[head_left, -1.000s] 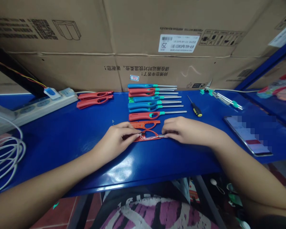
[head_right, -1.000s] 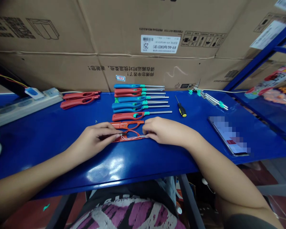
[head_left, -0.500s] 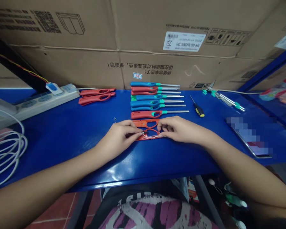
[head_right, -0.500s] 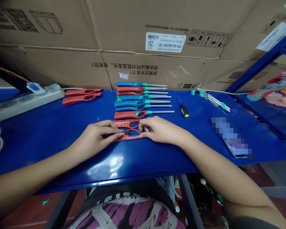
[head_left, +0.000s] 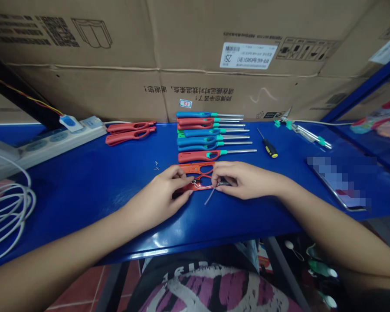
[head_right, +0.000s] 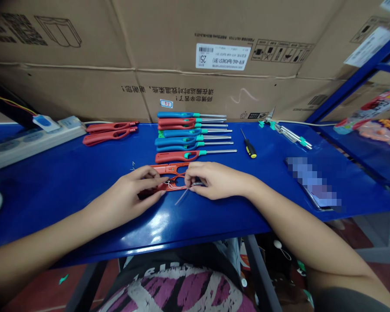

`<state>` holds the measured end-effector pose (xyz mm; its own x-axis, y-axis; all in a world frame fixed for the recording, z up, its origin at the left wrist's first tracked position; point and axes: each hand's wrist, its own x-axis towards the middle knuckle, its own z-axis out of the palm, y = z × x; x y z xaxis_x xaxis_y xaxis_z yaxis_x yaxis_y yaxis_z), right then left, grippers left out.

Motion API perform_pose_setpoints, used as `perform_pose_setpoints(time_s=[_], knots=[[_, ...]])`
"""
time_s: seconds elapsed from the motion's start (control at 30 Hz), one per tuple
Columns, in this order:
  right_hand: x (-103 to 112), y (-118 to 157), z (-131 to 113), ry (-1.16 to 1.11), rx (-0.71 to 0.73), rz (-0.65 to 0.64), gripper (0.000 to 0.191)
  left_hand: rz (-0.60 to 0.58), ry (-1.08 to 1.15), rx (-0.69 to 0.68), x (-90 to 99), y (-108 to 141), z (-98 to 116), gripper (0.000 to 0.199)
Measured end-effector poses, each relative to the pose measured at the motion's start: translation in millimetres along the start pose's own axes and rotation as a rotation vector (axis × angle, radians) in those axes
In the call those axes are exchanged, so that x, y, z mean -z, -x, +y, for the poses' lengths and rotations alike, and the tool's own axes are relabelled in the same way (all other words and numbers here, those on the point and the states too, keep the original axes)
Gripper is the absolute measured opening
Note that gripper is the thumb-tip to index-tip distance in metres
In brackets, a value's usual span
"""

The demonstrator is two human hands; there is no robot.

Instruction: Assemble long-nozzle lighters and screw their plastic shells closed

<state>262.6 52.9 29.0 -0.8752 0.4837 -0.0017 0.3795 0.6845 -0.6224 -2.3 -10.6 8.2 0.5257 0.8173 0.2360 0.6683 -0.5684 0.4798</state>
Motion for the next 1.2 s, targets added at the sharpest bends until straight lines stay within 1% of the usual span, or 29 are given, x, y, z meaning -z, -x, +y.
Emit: perform_pose_setpoints(time_s=[0.2, 0.33, 0.53, 0.67, 0.73, 0.83, 0.93, 1.0, 1.1, 1.2], knots=[[2, 0, 1, 0.004, 0.023, -0.024, 0.013, -0.073, -0.054, -0.009, -1.1, 2, 1, 0.034], [2, 0, 0, 0.03, 0.029, -0.024, 0.013, -0.081, -0.102, -0.026, -2.5, 5, 2, 0.036], [1, -1, -2, 0.032, 0.045, -0.021, 0.009, -0.121, -0.304, -0.008, 0.0, 10, 8, 0.04], [-4, -3, 0, 0.077, 0.021, 0.032, 0.012, -0.116, -0.4, 0.0, 1.9, 8, 9, 0.037], [-7, -4, 1, 0.101, -0.01, 0.073, 0.013, -0.107, -0.372, -0.022, 1.6, 6, 6, 0.035], [-11, -5, 3, 0.117, -0.069, 0.114, 0.017, -0.1, -0.245, -0.063, -1.1, 4, 1, 0.033], [-13, -6, 5, 0.148, -0.129, 0.147, 0.014, -0.06, -0.136, -0.077, -5.9, 3, -1, 0.034], [-13, -7, 5, 0.159, -0.108, 0.16, 0.011, -0.034, -0.104, -0.082, -9.1, 3, -2, 0.035], [-13, -7, 6, 0.146, -0.027, 0.145, 0.012, -0.015, -0.077, -0.095, -12.3, 3, -2, 0.033], [-13, -7, 6, 0.158, -0.022, 0.134, 0.011, -0.01, -0.052, -0.122, -13.1, 2, -3, 0.028]])
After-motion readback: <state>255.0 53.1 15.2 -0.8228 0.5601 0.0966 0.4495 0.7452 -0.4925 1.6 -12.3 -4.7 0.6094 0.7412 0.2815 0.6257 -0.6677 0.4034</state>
